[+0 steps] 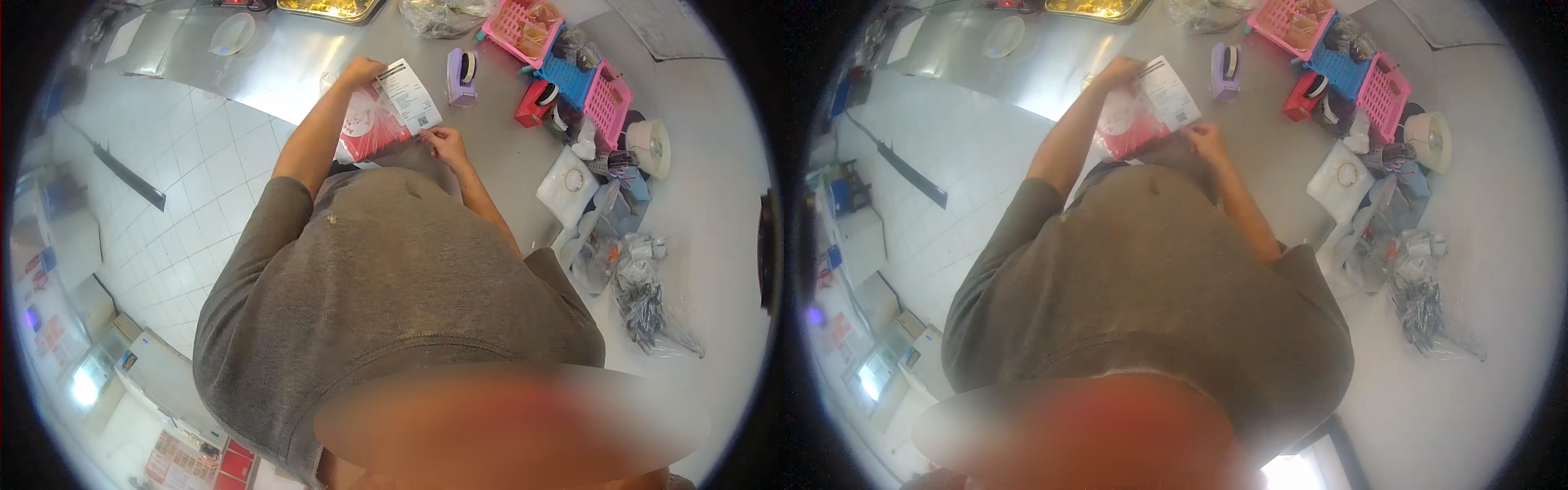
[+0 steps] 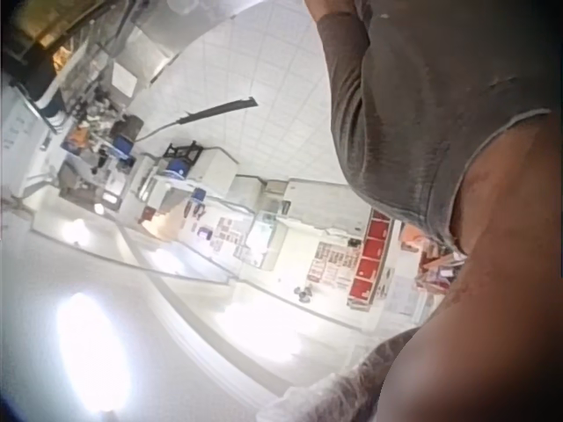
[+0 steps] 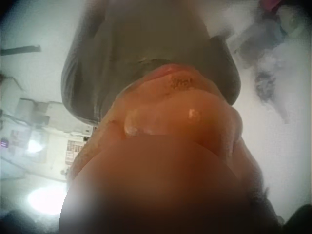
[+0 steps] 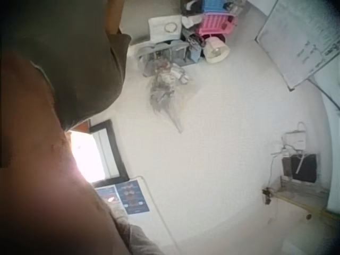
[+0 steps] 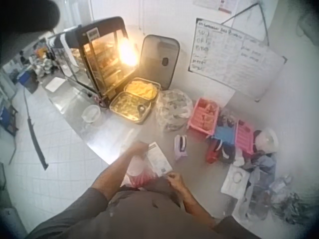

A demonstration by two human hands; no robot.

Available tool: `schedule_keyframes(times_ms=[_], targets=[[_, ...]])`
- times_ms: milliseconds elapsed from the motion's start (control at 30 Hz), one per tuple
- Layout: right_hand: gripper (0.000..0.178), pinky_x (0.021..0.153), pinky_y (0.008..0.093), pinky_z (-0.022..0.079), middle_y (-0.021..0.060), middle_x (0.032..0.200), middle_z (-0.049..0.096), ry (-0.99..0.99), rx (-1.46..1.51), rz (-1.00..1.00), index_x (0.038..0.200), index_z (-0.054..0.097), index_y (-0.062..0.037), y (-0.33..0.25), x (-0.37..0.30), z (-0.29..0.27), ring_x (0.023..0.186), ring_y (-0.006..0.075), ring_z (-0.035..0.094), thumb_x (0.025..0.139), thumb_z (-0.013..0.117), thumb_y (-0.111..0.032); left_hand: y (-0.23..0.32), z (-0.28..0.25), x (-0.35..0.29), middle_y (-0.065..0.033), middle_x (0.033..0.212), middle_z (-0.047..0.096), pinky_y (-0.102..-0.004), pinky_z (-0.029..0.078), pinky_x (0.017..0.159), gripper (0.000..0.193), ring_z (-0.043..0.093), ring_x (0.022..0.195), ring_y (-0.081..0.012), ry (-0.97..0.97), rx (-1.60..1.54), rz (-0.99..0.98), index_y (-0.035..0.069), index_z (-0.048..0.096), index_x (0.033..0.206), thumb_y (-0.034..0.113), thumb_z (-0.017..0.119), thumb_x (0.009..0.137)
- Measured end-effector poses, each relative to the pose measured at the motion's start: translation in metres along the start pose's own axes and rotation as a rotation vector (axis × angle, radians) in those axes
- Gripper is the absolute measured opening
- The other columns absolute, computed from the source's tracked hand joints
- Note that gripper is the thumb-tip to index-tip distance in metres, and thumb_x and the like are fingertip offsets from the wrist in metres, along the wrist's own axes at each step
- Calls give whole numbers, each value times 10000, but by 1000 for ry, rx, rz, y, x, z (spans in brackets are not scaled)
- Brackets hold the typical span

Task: The person handles printed receipts and places them into a plastic bag. They then retrieve a red food container, scoop food items from a heated display case into it, and seal the container. Finally, they place the sealed container into a plastic bag and attach a receipt.

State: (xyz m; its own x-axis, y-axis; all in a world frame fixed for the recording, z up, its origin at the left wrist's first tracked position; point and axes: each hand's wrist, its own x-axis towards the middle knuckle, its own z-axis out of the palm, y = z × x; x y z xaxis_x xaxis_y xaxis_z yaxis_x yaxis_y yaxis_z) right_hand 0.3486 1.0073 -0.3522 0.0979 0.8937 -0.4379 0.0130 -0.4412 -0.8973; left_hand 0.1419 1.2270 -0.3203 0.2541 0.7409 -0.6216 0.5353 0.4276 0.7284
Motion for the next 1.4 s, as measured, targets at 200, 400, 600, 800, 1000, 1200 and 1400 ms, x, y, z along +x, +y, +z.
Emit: schedule_keyframes(times_ms=[200,400,600,800,1000,1200,1400], targets=[[325,539,352,473,132,694,676,149,-820,-468,797,728,-30,23,22,-21,571,255,629,845,728,-352,4,-20,36,-83,947,685,-459,556,628,305,658,752,-246,-206,280,-123,72,707,960,351,687,839],[306,686,388,517,163,874,684,231,-943,-418,1026,690,-64,66,33,-37,729,315,656,850,700,-314,-15,6,10,-157,1028,669,-473,535,729,402,661,823,-361,529,465,460,70,656,996,424,699,810],[426,961,443,432,149,1171,593,851,-723,-661,1191,610,-95,-29,-56,26,1100,338,568,834,702,-308,-36,-7,-116,-149,828,658,-469,535,704,270,665,785,-353,284,994,849,51,672,902,306,622,828],[488,1144,543,192,69,1377,523,801,-593,-654,1248,604,-147,-49,-25,137,1378,306,367,774,680,-236,15,-13,-112,-160,1111,669,-486,505,835,337,632,1014,-378,-284,983,1238,121,698,1046,368,532,889],[319,1085,463,331,104,1214,588,1316,-280,-742,1157,626,-92,-35,-97,107,1237,250,505,848,655,-160,117,19,-275,-163,1013,698,-438,478,861,423,638,957,-336,-573,629,1795,65,684,1097,420,631,873],[433,1005,439,429,136,1188,595,1634,324,-659,1238,591,-80,-62,-388,41,1126,292,556,925,552,-377,130,65,-373,-169,1055,611,-421,450,872,349,570,979,-314,-679,-383,1913,-58,624,1064,253,592,908],[466,972,445,452,190,1137,616,2267,-175,-152,1249,580,-69,-53,-762,59,1097,350,576,927,531,-402,81,139,-355,-139,1097,605,-339,440,860,336,564,971,-227,-1026,-105,1309,-46,593,1138,227,565,945]])
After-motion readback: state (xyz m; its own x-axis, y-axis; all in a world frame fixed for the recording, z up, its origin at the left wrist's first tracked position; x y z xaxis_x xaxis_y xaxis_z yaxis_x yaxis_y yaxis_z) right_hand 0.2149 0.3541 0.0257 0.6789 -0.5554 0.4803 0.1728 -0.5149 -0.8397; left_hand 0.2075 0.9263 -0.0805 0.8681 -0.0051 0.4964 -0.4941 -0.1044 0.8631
